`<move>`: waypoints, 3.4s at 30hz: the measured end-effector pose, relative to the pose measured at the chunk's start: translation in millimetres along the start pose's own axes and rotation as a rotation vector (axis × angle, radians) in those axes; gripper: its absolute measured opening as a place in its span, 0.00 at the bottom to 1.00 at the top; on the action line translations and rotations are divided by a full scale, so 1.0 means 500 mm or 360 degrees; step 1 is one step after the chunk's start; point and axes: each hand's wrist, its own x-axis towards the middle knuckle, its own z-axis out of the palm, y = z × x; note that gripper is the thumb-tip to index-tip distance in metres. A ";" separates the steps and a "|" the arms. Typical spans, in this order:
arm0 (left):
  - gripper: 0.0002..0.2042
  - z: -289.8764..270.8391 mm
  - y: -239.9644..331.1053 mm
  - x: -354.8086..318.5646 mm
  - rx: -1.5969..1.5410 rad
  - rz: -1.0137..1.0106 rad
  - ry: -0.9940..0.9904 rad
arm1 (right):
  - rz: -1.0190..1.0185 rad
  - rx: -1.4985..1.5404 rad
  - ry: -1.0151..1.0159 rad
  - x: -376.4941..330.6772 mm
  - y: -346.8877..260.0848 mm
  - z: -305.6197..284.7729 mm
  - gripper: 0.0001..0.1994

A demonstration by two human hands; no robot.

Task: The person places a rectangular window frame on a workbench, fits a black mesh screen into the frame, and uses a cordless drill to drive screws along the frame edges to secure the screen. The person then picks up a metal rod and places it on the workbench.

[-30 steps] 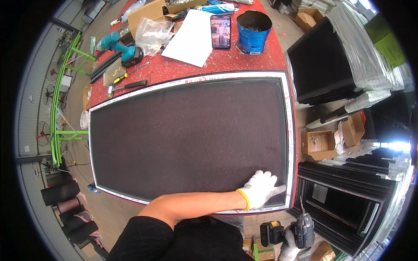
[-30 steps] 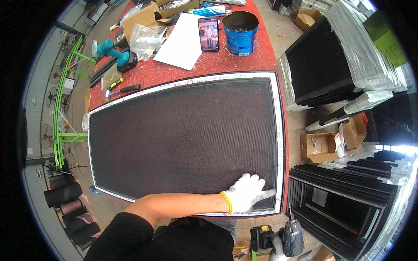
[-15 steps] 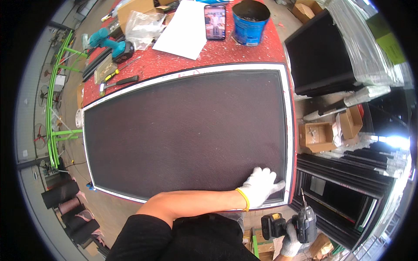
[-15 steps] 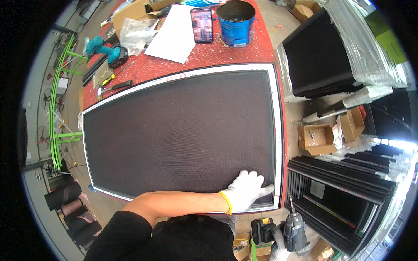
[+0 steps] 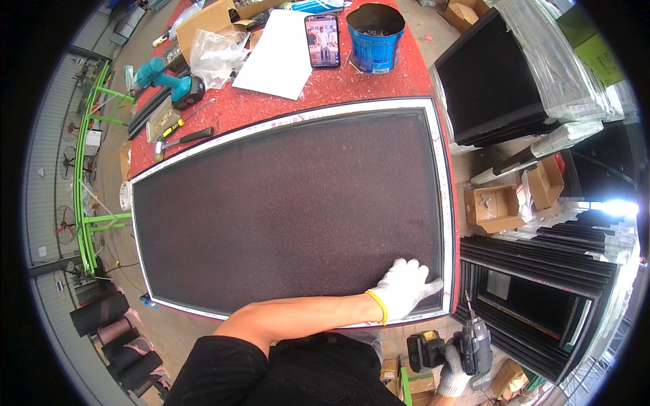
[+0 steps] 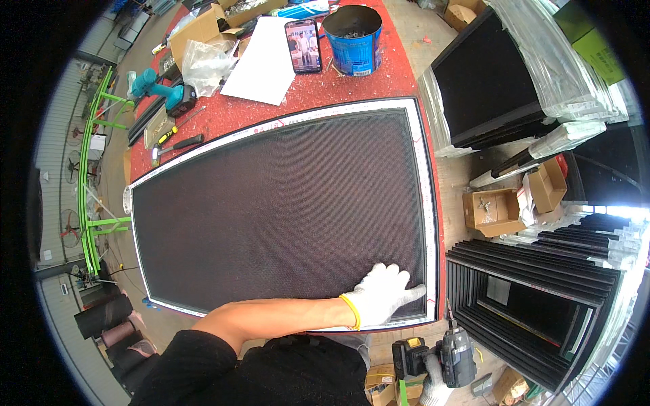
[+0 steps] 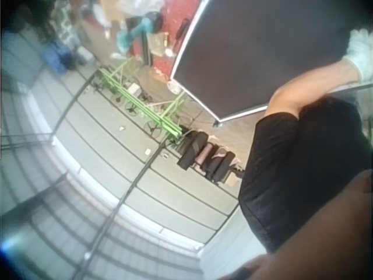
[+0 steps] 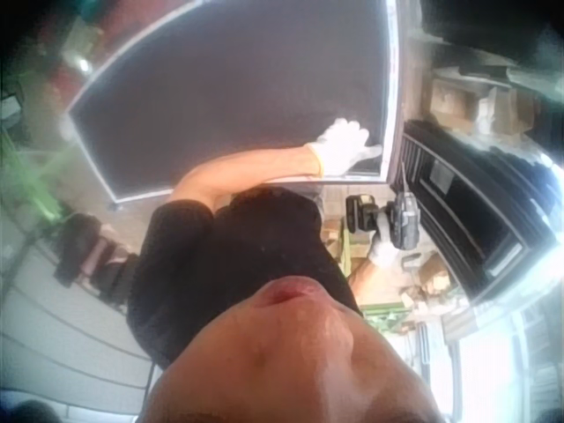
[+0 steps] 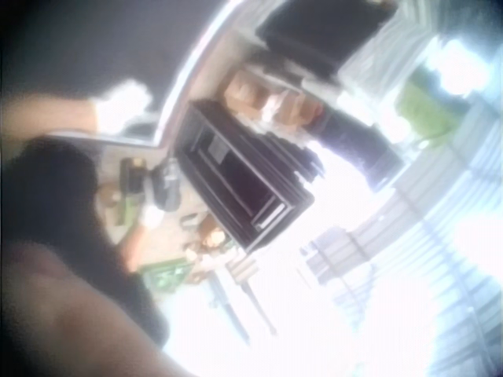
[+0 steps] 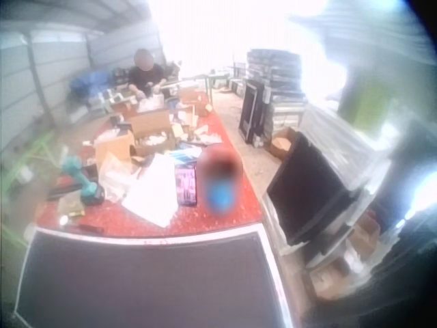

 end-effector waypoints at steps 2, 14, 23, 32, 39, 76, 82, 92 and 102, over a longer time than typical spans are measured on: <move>0.33 0.000 -0.001 0.002 -0.0029 -0.0002 -0.0024 | 0.0048 0.0136 0.0018 -0.002 0.001 0.001 0.22; 0.37 0.008 0.005 0.003 -0.0035 -0.0063 -0.0002 | 0.0013 0.0002 -0.0038 -0.018 0.046 -0.024 0.24; 0.39 -0.018 0.008 0.006 -0.0063 -0.0118 -0.0129 | 0.0055 -0.0074 0.0015 -0.038 0.042 -0.018 0.21; 0.40 -0.037 0.012 0.005 0.0046 -0.0105 -0.0106 | -0.0138 -0.0540 -0.0016 -0.047 0.026 -0.023 0.18; 0.43 -0.032 0.001 0.002 0.0032 -0.0065 -0.0010 | -0.0390 -0.0765 -0.0075 -0.059 -0.034 -0.017 0.14; 0.37 -0.031 0.010 0.000 0.0093 -0.0133 -0.0058 | -0.0137 -0.1199 -0.0590 -0.023 -0.170 0.049 0.20; 0.44 -0.017 0.000 0.001 0.0052 -0.0087 0.0009 | -0.0108 -0.1186 -0.0640 -0.020 -0.166 0.049 0.18; 0.44 -0.026 0.008 0.007 -0.0015 -0.0154 -0.0096 | 0.0078 -0.1554 -0.0691 0.024 -0.213 0.057 0.15; 0.38 -0.016 -0.002 0.009 -0.0032 -0.0157 -0.0140 | 0.0170 -0.1673 -0.0829 0.060 -0.286 0.079 0.19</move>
